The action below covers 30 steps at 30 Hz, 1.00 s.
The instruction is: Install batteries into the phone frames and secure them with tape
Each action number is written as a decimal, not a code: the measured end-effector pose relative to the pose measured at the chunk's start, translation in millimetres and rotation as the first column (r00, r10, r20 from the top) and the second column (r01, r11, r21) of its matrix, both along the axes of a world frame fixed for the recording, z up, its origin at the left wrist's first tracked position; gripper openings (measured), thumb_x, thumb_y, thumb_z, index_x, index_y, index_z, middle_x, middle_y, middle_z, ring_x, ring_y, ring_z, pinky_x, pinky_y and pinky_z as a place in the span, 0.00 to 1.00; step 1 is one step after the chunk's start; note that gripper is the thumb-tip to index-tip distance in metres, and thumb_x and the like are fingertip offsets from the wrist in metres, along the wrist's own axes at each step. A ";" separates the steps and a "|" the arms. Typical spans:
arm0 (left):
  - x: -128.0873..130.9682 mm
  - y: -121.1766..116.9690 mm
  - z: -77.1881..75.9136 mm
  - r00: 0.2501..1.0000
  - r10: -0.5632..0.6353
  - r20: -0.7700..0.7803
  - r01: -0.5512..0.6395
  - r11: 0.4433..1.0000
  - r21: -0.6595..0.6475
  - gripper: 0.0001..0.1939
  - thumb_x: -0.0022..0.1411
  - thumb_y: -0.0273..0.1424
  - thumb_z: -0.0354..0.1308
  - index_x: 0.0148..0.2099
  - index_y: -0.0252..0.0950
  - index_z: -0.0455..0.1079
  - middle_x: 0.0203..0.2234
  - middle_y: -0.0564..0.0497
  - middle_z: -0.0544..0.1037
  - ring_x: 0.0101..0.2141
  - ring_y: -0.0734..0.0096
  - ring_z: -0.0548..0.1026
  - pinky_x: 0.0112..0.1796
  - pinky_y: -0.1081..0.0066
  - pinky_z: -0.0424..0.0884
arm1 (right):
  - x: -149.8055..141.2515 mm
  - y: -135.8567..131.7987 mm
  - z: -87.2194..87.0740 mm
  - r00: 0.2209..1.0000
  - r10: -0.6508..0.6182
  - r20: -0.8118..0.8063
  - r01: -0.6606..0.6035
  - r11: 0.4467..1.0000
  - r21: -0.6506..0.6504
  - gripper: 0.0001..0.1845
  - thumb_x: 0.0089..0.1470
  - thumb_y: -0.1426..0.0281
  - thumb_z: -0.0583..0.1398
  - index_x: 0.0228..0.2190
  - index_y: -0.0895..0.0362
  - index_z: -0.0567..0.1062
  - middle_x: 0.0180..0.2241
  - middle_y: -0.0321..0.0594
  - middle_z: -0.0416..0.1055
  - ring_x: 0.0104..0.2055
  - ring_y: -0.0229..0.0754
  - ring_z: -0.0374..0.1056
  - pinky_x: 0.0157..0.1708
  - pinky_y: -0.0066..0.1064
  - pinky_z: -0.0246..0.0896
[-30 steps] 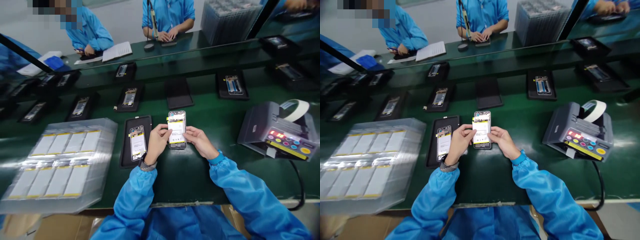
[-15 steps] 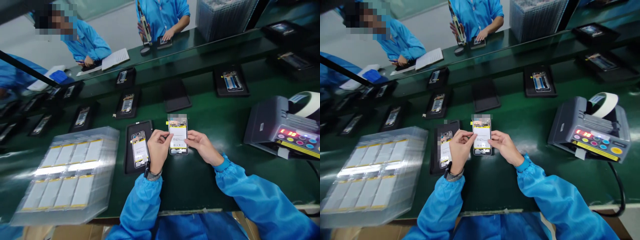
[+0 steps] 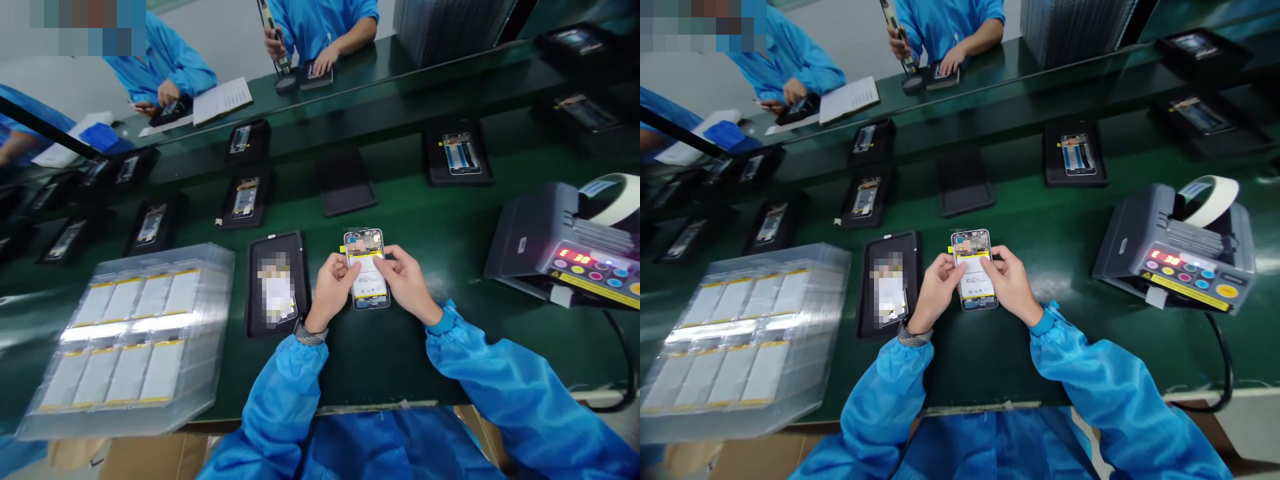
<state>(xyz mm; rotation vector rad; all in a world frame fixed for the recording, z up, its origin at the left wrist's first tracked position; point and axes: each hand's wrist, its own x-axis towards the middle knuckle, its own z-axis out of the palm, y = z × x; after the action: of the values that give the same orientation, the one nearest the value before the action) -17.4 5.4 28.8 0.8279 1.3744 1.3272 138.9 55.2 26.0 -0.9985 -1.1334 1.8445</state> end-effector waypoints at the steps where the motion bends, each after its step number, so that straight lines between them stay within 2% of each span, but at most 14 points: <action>1: 4.7 0.1 -1.4 1.000 0.022 0.000 -0.022 1.000 -0.008 0.24 0.56 0.51 0.69 0.36 0.37 0.66 0.29 0.51 0.77 0.28 0.71 0.75 0.29 0.73 0.71 | -0.3 -2.2 0.6 1.000 0.009 0.007 -0.009 1.000 0.018 0.25 0.51 0.47 0.70 0.39 0.50 0.71 0.25 0.34 0.77 0.24 0.44 0.73 0.25 0.34 0.69; 6: 18.3 -1.6 -10.1 0.977 0.134 -0.166 -0.132 0.991 0.020 0.21 0.63 0.50 0.63 0.41 0.35 0.75 0.33 0.48 0.80 0.33 0.67 0.76 0.32 0.71 0.70 | -1.6 -12.8 -3.8 0.994 0.045 0.096 -0.056 0.991 0.120 0.20 0.59 0.48 0.65 0.39 0.50 0.70 0.21 0.31 0.71 0.22 0.41 0.68 0.21 0.30 0.61; 11: 26.8 -6.0 -9.9 0.952 0.200 -0.233 -0.197 0.980 0.039 0.18 0.62 0.46 0.65 0.39 0.34 0.77 0.29 0.49 0.79 0.29 0.69 0.74 0.30 0.72 0.68 | 0.8 -12.5 -11.5 0.958 -0.072 0.277 -0.011 0.958 0.288 0.23 0.62 0.48 0.61 0.28 0.52 0.65 0.20 0.32 0.68 0.20 0.36 0.60 0.20 0.28 0.54; 14: 32.5 -7.8 -7.8 0.944 0.230 -0.238 -0.225 0.973 0.049 0.18 0.62 0.44 0.65 0.40 0.33 0.77 0.29 0.50 0.79 0.28 0.71 0.73 0.29 0.73 0.68 | 2.0 -10.3 -10.1 0.935 -0.109 0.336 -0.020 0.934 0.357 0.25 0.63 0.49 0.60 0.25 0.53 0.61 0.18 0.31 0.64 0.19 0.34 0.56 0.19 0.27 0.50; 21: 35.7 -10.9 -9.5 0.919 0.274 -0.284 -0.264 0.962 0.074 0.14 0.64 0.39 0.63 0.43 0.33 0.78 0.30 0.49 0.80 0.29 0.70 0.74 0.31 0.74 0.69 | 3.1 -8.4 -6.3 0.926 -0.085 0.369 -0.070 0.919 0.388 0.25 0.63 0.49 0.59 0.26 0.53 0.60 0.18 0.32 0.64 0.19 0.34 0.55 0.19 0.27 0.47; 26: 36.1 -12.9 -11.0 0.885 0.307 -0.349 -0.290 0.952 0.100 0.13 0.63 0.39 0.64 0.39 0.32 0.78 0.30 0.49 0.80 0.29 0.70 0.74 0.32 0.73 0.69 | 4.4 -9.7 -4.3 0.934 -0.061 0.353 -0.084 0.920 0.382 0.24 0.64 0.50 0.59 0.27 0.53 0.60 0.19 0.31 0.63 0.20 0.33 0.55 0.20 0.26 0.48; 30: 36.9 -13.5 -8.1 0.913 0.292 -0.284 -0.274 0.956 0.102 0.14 0.64 0.40 0.64 0.41 0.32 0.78 0.31 0.49 0.81 0.31 0.69 0.75 0.32 0.73 0.70 | 4.9 -11.3 -1.4 0.926 -0.081 0.368 -0.084 0.908 0.410 0.23 0.65 0.52 0.58 0.27 0.53 0.61 0.18 0.30 0.63 0.20 0.33 0.54 0.20 0.26 0.47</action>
<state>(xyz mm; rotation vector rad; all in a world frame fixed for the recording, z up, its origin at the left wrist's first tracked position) 19.4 -8.2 20.7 0.9218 1.7505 1.5168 143.7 43.9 24.6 -1.1160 -1.6776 1.3436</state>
